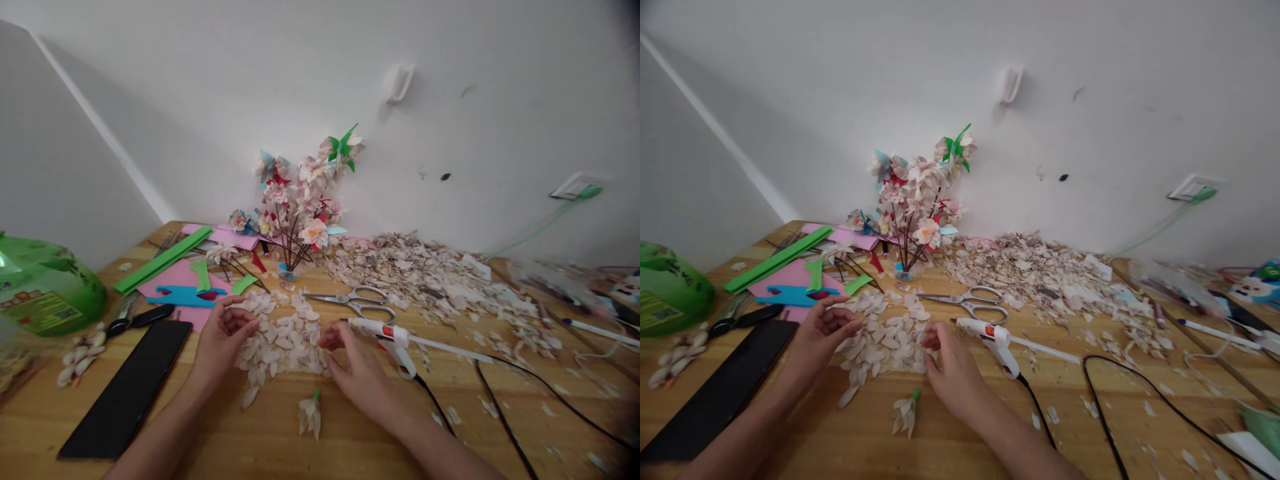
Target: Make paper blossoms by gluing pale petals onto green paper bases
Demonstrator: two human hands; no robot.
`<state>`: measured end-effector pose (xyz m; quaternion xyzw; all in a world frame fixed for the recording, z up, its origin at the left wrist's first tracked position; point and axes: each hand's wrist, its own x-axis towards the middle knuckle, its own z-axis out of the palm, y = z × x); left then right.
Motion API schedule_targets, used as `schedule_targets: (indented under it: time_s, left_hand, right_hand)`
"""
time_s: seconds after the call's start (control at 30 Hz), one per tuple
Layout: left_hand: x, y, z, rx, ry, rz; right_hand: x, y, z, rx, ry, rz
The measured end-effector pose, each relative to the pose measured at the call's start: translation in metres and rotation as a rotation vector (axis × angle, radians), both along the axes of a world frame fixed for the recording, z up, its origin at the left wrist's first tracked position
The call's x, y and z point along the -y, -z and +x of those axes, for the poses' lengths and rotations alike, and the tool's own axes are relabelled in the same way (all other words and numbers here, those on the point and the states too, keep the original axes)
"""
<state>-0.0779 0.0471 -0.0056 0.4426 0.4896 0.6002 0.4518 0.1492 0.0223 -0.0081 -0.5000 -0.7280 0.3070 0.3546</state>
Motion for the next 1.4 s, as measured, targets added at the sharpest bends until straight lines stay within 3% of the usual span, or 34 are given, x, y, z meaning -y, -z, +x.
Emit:
schedule_targets:
  time_s: [0.2,0.37,0.6,0.87,0.97,1.17,1.27,1.4]
  left_hand:
    - [-0.004,0.009,-0.008,-0.119,-0.141,0.034]
    - [-0.003,0.011,-0.009,-0.306,-0.218,0.038]
    - [0.005,0.013,0.000,-0.469,-0.197,0.091]
    - [0.007,0.017,-0.001,-0.588,-0.212,0.163]
    - [0.008,0.017,0.000,-0.626,-0.127,0.193]
    - [0.019,0.014,0.009,-0.721,0.321,0.146]
    - [0.021,0.013,0.012,-0.752,0.367,0.132]
    - [0.020,0.015,0.011,-0.744,0.338,0.117]
  right_hand:
    - [-0.010,-0.019,0.001,0.182,-0.121,-0.054]
    - [-0.008,-0.017,0.015,0.252,-0.218,-0.060]
    - [0.003,-0.006,0.026,0.329,-0.190,-0.007]
    - [0.003,-0.018,0.006,0.431,-0.145,-0.027]
    - [-0.004,-0.015,-0.007,0.387,-0.197,0.011]
    - [-0.023,-0.001,-0.024,0.253,-0.136,-0.015]
    - [-0.033,0.002,-0.023,0.191,-0.070,-0.025]
    - [-0.041,0.007,-0.018,0.102,-0.025,-0.042]
